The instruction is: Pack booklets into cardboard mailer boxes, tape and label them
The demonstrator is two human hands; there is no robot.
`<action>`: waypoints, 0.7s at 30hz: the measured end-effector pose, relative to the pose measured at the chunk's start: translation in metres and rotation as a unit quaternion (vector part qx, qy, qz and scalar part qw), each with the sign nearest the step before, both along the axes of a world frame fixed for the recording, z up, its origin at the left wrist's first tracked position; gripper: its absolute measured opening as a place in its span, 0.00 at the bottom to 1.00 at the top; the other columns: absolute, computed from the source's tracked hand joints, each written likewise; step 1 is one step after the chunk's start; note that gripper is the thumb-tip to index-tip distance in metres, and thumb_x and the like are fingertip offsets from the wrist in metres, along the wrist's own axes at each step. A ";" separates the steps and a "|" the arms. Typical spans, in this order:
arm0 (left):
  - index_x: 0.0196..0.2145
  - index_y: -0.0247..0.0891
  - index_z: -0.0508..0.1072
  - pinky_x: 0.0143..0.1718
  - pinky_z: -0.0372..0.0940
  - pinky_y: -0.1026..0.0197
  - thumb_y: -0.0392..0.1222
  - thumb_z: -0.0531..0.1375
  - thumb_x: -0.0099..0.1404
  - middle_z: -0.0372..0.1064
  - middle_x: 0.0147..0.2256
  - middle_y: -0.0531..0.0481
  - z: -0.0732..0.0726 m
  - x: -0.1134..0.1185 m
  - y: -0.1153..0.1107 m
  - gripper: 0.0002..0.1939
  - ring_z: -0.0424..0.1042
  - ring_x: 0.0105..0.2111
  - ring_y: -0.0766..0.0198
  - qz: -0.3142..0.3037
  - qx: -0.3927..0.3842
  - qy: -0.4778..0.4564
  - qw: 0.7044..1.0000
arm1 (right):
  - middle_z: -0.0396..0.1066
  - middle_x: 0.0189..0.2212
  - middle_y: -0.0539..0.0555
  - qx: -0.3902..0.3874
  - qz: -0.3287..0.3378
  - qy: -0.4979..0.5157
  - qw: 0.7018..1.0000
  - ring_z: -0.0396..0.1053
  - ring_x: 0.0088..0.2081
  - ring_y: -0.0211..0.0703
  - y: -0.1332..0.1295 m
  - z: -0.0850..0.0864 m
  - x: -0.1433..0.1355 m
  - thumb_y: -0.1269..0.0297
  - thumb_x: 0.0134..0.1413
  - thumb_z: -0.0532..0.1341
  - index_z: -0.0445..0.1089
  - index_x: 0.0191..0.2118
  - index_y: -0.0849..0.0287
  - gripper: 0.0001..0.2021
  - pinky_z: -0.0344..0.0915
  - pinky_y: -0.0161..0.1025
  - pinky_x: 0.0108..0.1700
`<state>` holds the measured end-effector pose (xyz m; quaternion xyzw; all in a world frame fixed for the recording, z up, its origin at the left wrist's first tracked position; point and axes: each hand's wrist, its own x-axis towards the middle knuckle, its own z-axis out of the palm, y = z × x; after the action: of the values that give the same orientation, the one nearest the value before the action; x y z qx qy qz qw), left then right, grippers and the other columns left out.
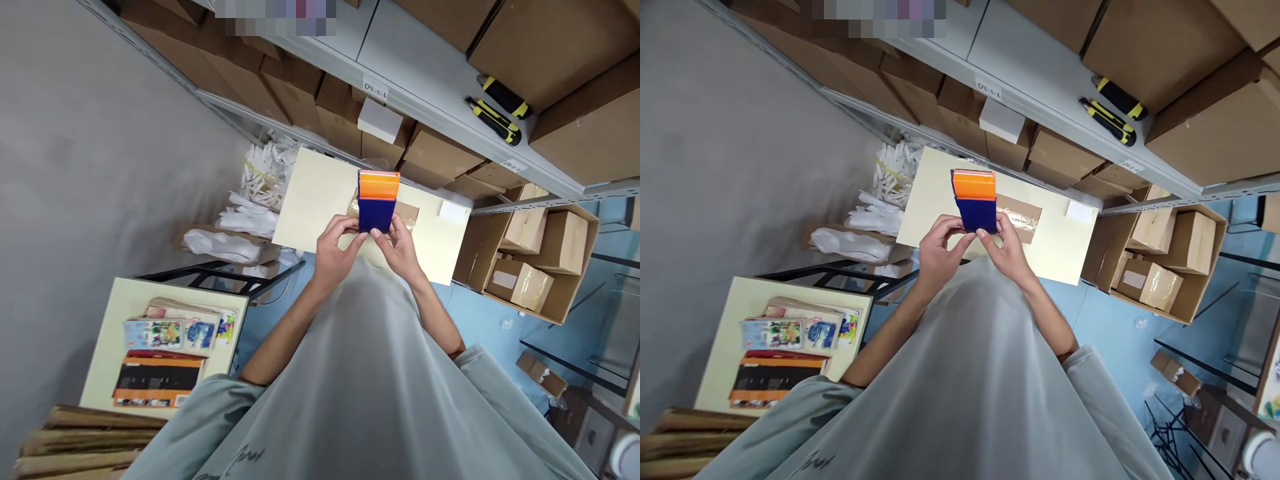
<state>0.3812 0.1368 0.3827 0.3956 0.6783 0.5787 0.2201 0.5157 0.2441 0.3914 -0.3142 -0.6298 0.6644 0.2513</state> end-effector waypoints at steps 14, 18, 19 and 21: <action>0.59 0.46 0.82 0.50 0.78 0.54 0.61 0.68 0.76 0.80 0.53 0.44 0.054 -0.067 0.022 0.22 0.81 0.53 0.52 -0.033 -0.021 0.044 0.998 | 0.81 0.47 0.58 0.097 0.069 -0.122 0.985 0.78 0.49 0.56 0.000 -0.001 0.026 0.27 0.70 0.63 0.75 0.55 0.52 0.31 0.78 0.53 0.57; 0.47 0.41 0.85 0.47 0.77 0.54 0.55 0.71 0.72 0.82 0.45 0.45 0.066 -0.073 0.029 0.15 0.81 0.46 0.55 -0.085 -0.090 0.014 0.992 | 0.81 0.44 0.57 0.111 0.097 -0.166 0.975 0.78 0.47 0.57 0.002 -0.004 0.042 0.28 0.72 0.62 0.75 0.56 0.52 0.31 0.79 0.54 0.55; 0.45 0.41 0.85 0.46 0.76 0.55 0.54 0.71 0.71 0.83 0.44 0.45 0.067 -0.072 0.029 0.15 0.81 0.44 0.56 -0.088 -0.103 0.001 0.991 | 0.80 0.44 0.57 0.117 0.103 -0.176 0.972 0.78 0.47 0.57 0.003 -0.005 0.045 0.28 0.72 0.61 0.75 0.56 0.52 0.30 0.79 0.53 0.54; 0.42 0.40 0.86 0.43 0.75 0.56 0.54 0.72 0.70 0.84 0.42 0.45 0.066 -0.071 0.028 0.14 0.80 0.42 0.57 -0.093 -0.124 -0.027 0.987 | 0.80 0.44 0.57 0.129 0.112 -0.195 0.966 0.78 0.47 0.57 0.005 -0.005 0.050 0.27 0.72 0.61 0.75 0.55 0.52 0.30 0.79 0.52 0.53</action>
<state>0.3100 0.1646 0.4485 0.4111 0.6991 0.4771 0.3386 0.5661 0.2495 0.3869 -0.3304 -0.7785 0.5267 0.0860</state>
